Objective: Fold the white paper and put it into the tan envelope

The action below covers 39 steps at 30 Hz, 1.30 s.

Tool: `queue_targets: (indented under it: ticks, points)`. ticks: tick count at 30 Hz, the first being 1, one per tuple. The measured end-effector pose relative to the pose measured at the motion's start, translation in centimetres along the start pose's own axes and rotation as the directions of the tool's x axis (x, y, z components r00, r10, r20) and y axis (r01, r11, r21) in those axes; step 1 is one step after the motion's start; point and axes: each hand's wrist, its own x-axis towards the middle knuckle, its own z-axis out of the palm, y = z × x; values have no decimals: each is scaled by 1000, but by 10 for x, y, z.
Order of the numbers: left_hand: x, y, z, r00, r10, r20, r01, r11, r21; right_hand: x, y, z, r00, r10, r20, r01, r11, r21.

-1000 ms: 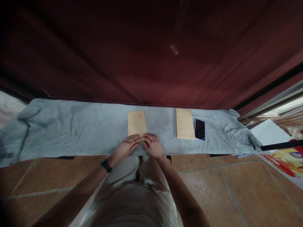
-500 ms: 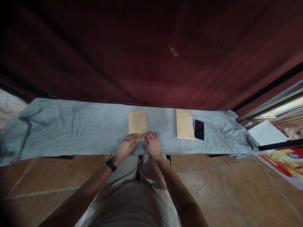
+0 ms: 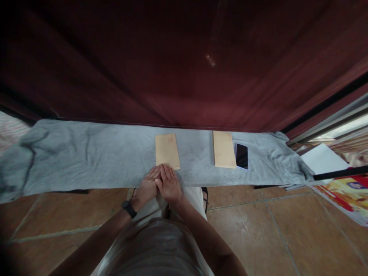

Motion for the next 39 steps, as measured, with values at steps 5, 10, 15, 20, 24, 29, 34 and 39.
queue_targets:
  ticks: [5,10,15,20,24,29,34,39]
  points:
    - [-6,7,-10,998,54,20,-55,995,87,-6,10,-2,1000,6,-8,-7,996,-88]
    - [-8,7,-14,999,50,-20,-47,993,112,-13,40,-14,999,-1,41,9,983,-186]
    - [-17,0,-18,999,23,-27,-20,992,122,-19,60,-24,998,16,66,0,970,-241]
    - [-20,3,-26,999,-30,-38,34,993,113,-21,64,-26,998,35,61,-21,977,-214]
    - [-13,11,-24,995,-85,-59,90,992,94,-19,57,-27,996,74,41,-67,985,-160]
    - [-10,13,-15,993,-105,-52,110,990,92,-9,30,-18,998,36,43,-32,996,-78]
    - [-15,10,-19,996,-89,-23,91,990,112,-7,13,-4,997,-46,59,49,998,-46]
    - [-17,11,-22,988,-137,-66,139,990,18,-14,32,-13,998,-7,61,13,996,-92]
